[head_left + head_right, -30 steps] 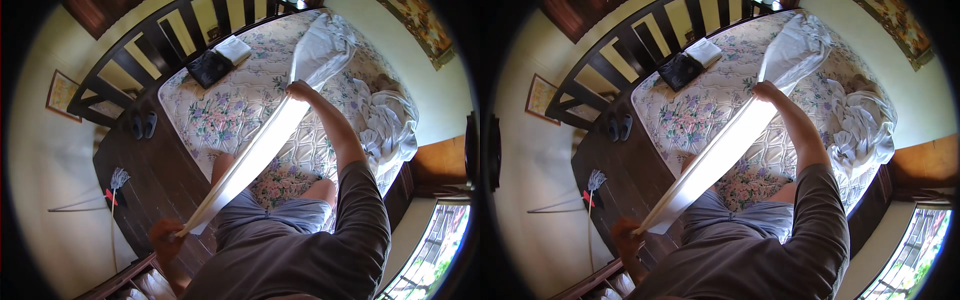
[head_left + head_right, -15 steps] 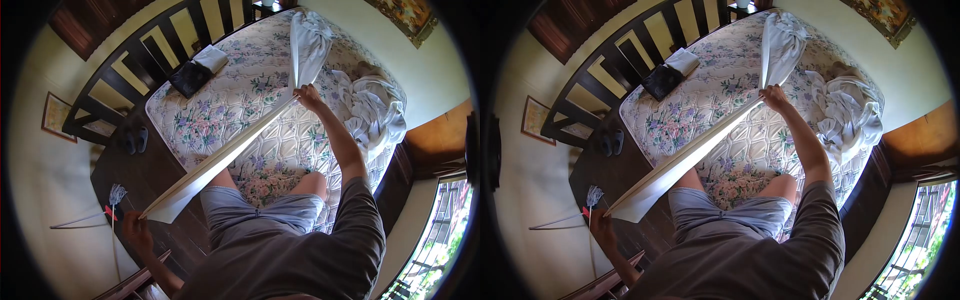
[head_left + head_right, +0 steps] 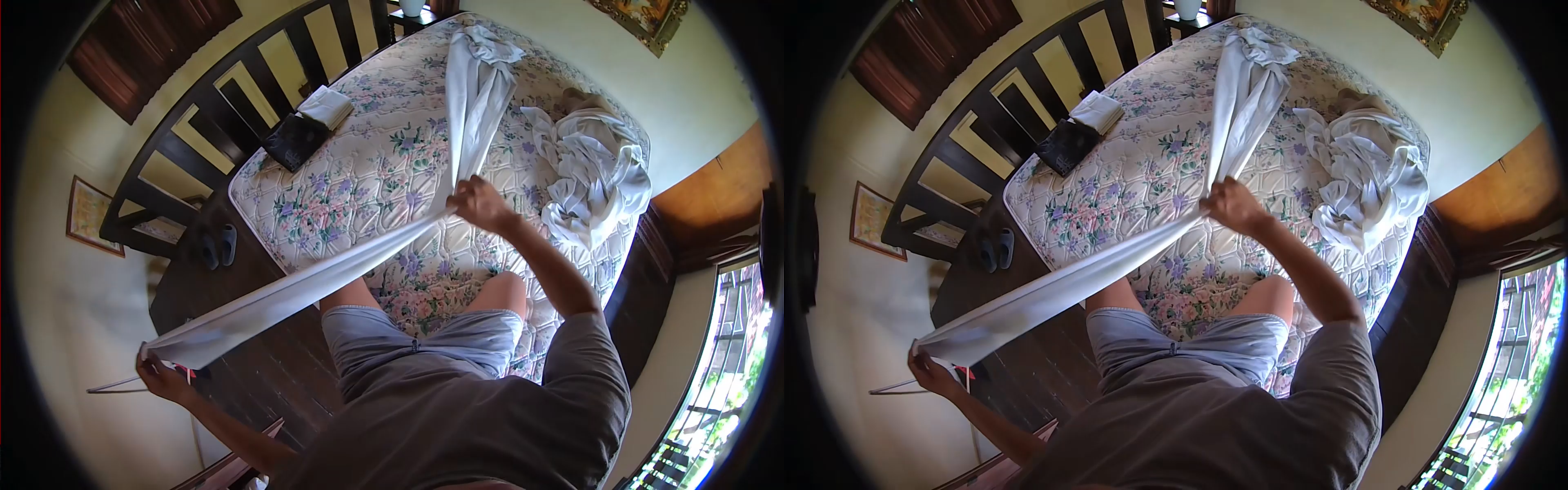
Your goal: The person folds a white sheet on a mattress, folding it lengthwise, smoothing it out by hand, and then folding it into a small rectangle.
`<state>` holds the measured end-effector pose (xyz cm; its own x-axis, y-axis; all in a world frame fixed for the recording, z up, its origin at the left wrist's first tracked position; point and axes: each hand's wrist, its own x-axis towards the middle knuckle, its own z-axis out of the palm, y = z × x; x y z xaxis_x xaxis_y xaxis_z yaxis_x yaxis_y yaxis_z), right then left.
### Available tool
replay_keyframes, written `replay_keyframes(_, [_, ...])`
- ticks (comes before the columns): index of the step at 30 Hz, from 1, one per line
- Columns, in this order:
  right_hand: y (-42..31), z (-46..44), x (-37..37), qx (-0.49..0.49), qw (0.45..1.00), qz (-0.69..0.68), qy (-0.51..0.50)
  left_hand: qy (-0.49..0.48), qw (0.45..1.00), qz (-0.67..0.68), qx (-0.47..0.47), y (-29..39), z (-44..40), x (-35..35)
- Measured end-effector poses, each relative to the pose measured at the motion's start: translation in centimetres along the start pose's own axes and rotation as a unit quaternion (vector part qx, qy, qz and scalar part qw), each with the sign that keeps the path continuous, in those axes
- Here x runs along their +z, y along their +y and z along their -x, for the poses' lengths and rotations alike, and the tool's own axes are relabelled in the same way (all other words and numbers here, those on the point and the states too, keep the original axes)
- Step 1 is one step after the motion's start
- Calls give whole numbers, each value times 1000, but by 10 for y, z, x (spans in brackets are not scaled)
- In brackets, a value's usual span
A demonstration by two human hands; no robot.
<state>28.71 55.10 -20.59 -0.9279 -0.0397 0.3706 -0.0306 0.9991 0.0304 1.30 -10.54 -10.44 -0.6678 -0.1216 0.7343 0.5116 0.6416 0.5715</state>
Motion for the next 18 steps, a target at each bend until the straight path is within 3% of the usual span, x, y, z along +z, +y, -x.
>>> replay_keyframes(3, [-50,29,-7,-31,997,-45,48,40,998,25,-39,-19,-38,18])
replay_keyframes(5, [-81,41,-13,4,996,-89,-24,16,990,119,-79,-38,-59,44])
replay_keyframes(6, [-94,51,-12,2,995,-100,-20,-13,993,97,-70,-36,-63,59])
replay_keyframes(7, [-106,60,-12,0,994,-111,-15,-60,960,259,-85,-29,-61,82])
replay_keyframes(8, [-117,67,-11,-2,993,-121,-9,-80,927,360,-69,8,-47,114])
replay_keyframes(9, [-127,70,-15,-1,992,-126,-8,-127,946,292,-55,35,-32,137])
replay_keyframes(10, [-139,71,-22,0,991,-130,-8,-186,912,362,-43,50,-14,164])
replay_keyframes(12, [-160,75,-21,-5,990,-135,25,-239,903,329,-137,100,56,212])
replay_keyframes(14, [-174,75,-25,4,989,-146,5,-565,714,392,-132,120,130,251])
replay_keyframes(15, [-180,74,-27,8,988,-152,-5,-604,662,400,-191,191,168,235])
replay_keyframes(16, [-182,74,-29,15,989,-148,-5,-681,627,378,1,206,197,242])
replay_keyframes(18, [-182,74,-32,36,988,-152,15,-734,592,310,120,249,228,223])
